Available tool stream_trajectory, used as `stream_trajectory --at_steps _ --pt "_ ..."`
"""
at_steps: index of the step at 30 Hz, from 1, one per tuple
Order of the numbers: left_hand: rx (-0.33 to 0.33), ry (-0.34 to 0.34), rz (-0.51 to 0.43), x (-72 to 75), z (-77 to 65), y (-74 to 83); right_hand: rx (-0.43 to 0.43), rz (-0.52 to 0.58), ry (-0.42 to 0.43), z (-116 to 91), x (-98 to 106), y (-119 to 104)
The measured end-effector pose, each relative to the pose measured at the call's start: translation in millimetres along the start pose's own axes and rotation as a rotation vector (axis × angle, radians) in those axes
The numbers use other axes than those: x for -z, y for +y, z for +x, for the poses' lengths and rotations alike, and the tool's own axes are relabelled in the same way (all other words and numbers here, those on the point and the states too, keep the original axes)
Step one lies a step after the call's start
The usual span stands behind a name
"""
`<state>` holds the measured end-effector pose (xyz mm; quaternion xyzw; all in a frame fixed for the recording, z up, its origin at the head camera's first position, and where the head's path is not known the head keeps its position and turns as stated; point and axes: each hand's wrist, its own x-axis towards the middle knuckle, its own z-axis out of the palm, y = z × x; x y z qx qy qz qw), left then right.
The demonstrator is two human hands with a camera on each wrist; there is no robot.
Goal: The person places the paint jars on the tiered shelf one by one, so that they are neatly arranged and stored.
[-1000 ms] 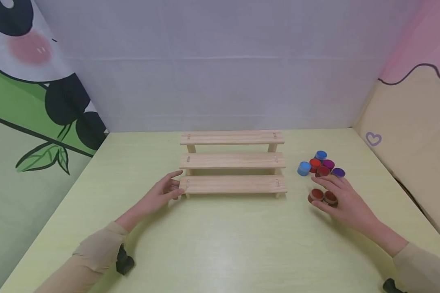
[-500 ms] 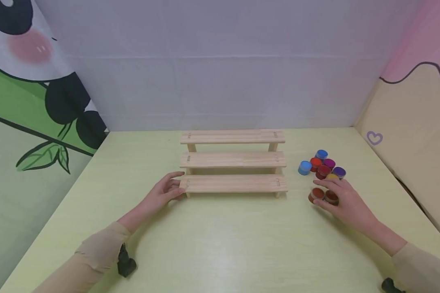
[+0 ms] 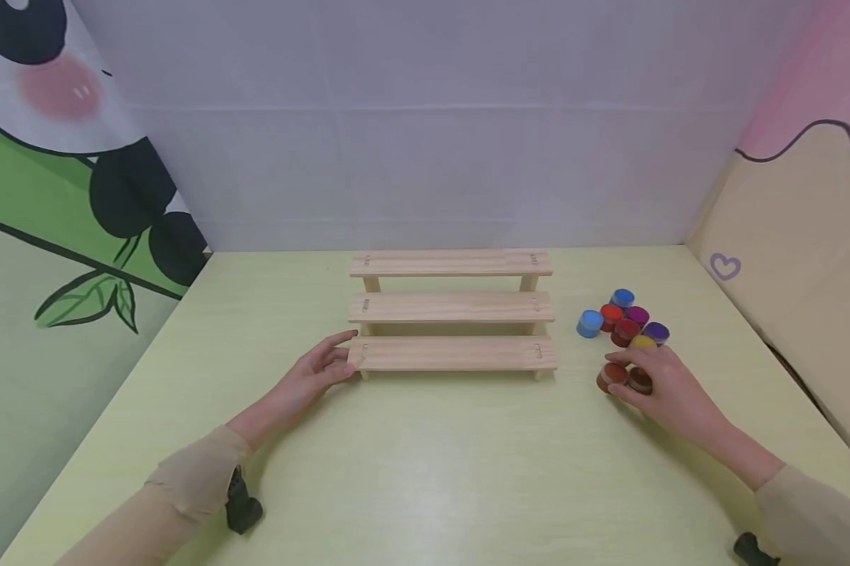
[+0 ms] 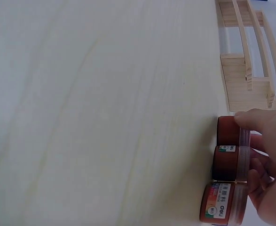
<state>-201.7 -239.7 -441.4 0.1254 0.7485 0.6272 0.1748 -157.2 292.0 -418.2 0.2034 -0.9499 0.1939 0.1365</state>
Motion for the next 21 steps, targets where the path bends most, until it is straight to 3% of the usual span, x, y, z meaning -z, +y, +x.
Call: stream_trajectory --at_steps 5,13,21 --pt "-0.004 0.001 -0.020 -0.8 0.7 -1.0 0.020 -0.008 -0.004 1 1 0" --pt "0.011 0.015 -0.003 -2.6 1.7 0.0 -0.035 0.013 -0.081 5 9 -2" --pt "0.018 0.019 0.019 -2.3 1.1 0.7 -0.038 0.053 -0.135 12 18 -3"
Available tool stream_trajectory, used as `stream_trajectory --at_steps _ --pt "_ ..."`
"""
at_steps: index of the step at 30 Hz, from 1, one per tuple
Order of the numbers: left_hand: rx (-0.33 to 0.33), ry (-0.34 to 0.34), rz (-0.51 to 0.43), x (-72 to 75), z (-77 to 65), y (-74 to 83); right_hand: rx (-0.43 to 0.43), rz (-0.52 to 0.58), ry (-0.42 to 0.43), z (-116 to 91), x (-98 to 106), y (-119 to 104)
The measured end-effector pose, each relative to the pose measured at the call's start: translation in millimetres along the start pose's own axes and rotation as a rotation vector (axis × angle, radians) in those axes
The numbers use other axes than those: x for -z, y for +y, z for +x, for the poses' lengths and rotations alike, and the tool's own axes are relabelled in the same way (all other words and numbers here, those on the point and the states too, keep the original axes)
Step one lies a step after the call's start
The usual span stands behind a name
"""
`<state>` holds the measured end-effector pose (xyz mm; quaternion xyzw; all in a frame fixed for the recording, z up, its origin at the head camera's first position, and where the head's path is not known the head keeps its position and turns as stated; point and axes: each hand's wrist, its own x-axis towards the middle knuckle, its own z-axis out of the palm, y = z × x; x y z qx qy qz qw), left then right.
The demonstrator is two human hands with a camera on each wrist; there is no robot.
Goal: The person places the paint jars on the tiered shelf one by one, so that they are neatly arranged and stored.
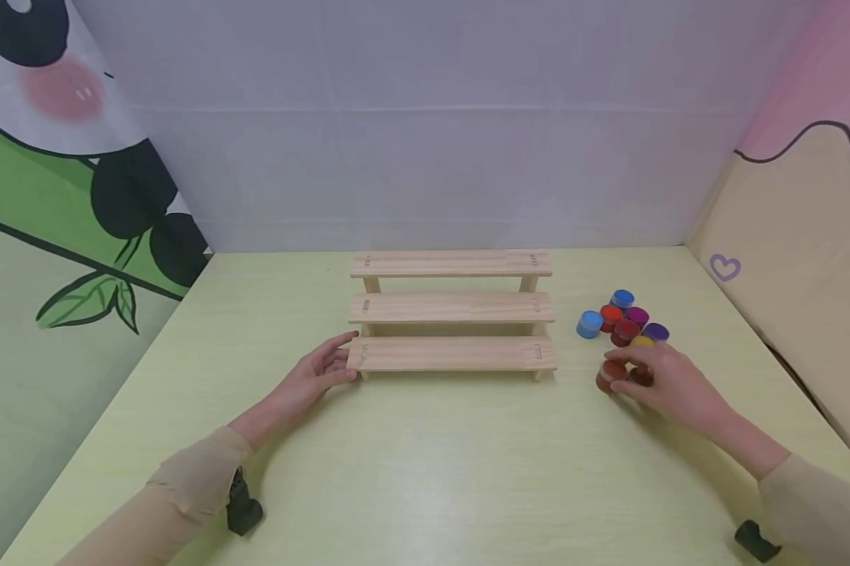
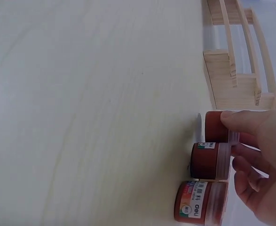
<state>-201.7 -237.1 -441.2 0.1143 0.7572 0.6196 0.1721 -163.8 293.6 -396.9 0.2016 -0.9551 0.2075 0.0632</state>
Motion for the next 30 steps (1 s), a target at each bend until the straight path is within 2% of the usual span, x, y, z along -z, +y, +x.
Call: stream_trajectory --at_steps 5,10,16,25,30 --pt "0.006 0.003 -0.011 0.1 -0.3 -0.7 -0.014 0.002 -0.013 5 9 -2" --pt "0.002 -0.002 -0.020 0.2 0.4 -2.1 -0.002 -0.015 0.022 11 16 -3" --pt "0.008 -0.003 -0.011 0.9 0.3 -3.2 -0.030 -0.043 0.032 20 28 -6" --pt "0.018 0.006 -0.005 -0.1 -0.3 -2.2 0.028 -0.062 0.106 31 44 -13" --pt "0.035 0.017 -0.002 -1.4 -1.4 -0.4 0.025 -0.073 0.121 39 53 -16"
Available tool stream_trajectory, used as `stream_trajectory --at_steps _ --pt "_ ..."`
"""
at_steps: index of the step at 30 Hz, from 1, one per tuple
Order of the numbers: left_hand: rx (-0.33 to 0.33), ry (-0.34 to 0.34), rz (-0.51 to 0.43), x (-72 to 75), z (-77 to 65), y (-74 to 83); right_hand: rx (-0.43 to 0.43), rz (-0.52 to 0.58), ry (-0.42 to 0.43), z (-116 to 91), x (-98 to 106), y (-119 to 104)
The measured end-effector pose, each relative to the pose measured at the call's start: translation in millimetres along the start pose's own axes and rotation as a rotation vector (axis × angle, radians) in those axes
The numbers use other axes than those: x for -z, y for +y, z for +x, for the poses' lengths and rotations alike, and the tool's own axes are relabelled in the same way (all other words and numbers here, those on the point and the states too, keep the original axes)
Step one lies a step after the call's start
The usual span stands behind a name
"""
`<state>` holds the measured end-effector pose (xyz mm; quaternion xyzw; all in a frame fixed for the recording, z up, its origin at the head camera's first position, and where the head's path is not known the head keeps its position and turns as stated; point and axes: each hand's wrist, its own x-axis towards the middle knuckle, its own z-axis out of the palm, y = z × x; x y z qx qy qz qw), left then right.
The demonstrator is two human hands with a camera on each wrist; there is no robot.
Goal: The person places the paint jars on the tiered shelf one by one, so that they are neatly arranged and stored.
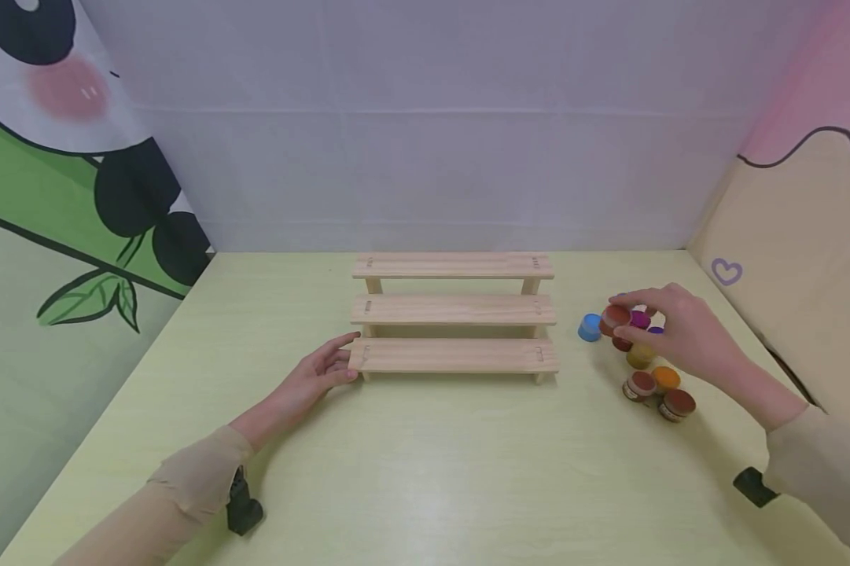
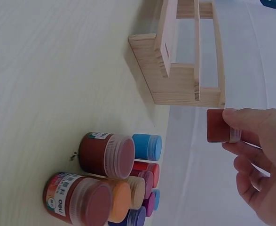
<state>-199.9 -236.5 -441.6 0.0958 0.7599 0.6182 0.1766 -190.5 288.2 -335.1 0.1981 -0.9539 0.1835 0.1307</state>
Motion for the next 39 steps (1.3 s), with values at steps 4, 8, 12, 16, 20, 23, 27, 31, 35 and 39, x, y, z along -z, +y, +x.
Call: stream_trajectory --at_steps 4,8,12,16,20,23,27,31,35,39 --pt "0.003 -0.005 -0.004 -0.5 -0.6 0.3 -0.039 0.014 -0.008 5 5 -3" --pt "-0.002 -0.004 -0.015 -0.3 -0.6 0.4 -0.054 0.028 0.002 10 6 -5" --pt "-0.003 -0.003 -0.017 0.5 -1.3 1.2 -0.038 0.039 0.031 15 5 -7" --pt "0.000 -0.004 -0.013 0.8 -1.7 1.3 -0.053 0.065 0.044 22 2 -10" --pt "0.004 -0.003 -0.013 0.2 -1.8 1.4 -0.066 0.093 0.051 29 -2 -14" --pt "0.008 0.001 -0.013 -0.6 -2.0 2.2 -0.048 0.108 0.081 36 -7 -17" --pt "0.017 0.004 -0.015 -1.0 -1.7 2.3 -0.015 0.120 0.133 44 -13 -19" --pt "0.016 0.005 -0.017 -0.6 -0.9 0.9 0.022 0.142 0.175 53 -21 -18" --pt "0.010 0.005 -0.035 -1.2 -1.0 0.8 0.063 0.180 0.215 62 -28 -20" --pt "0.008 0.005 -0.060 -2.2 -1.6 0.7 0.090 0.223 0.239 69 -34 -24"
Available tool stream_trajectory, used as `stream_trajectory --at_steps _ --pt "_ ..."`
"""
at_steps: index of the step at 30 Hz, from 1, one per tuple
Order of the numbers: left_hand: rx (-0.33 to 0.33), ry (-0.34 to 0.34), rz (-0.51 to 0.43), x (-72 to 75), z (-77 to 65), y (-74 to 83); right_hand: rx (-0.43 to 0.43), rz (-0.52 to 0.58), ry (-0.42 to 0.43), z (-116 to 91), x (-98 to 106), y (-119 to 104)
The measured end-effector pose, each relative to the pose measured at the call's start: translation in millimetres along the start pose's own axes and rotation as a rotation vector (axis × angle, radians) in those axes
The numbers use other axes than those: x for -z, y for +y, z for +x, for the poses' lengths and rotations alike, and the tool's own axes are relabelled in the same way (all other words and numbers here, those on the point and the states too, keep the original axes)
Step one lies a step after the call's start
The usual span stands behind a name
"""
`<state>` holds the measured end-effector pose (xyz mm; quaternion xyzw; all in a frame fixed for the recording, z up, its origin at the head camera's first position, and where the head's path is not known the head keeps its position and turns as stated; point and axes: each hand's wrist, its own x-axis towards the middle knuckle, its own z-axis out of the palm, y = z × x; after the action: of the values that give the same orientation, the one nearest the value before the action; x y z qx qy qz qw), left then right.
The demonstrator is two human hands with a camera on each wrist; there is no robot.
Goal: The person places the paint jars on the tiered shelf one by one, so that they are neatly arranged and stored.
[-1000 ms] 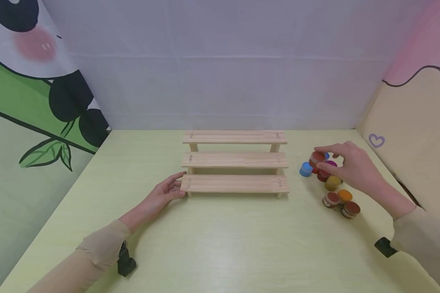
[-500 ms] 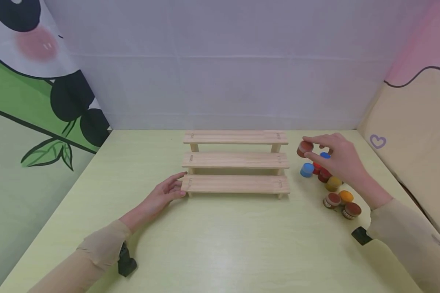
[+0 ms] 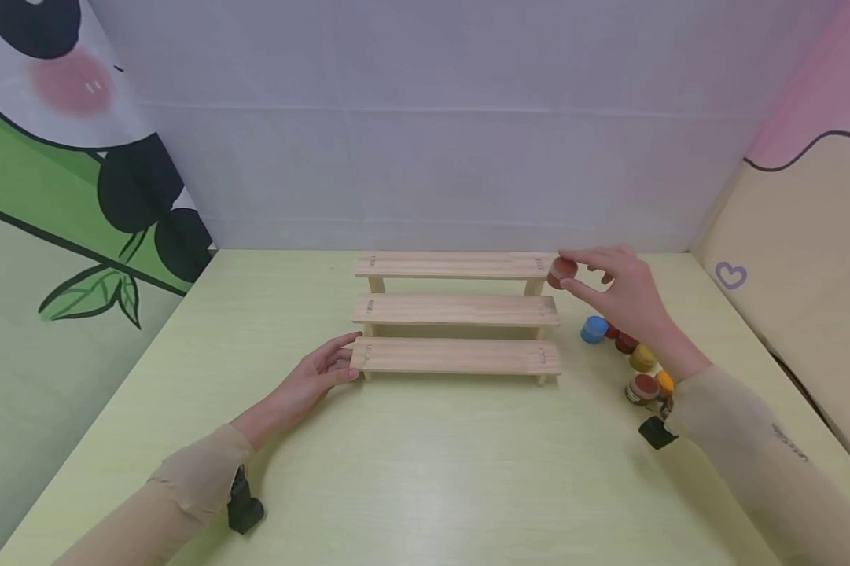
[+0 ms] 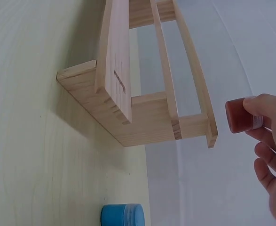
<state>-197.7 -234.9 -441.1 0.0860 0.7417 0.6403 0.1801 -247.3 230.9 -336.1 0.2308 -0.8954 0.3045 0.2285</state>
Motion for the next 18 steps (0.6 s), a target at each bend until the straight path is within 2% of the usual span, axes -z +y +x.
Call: stream_trajectory --at_steps 10,18 --pt "-0.006 -0.001 0.005 0.2 2.1 -3.2 0.005 0.107 0.021 21 -27 -4" --pt "-0.010 0.008 0.020 0.8 2.6 -3.3 -0.088 0.244 -0.056 40 -50 -9"
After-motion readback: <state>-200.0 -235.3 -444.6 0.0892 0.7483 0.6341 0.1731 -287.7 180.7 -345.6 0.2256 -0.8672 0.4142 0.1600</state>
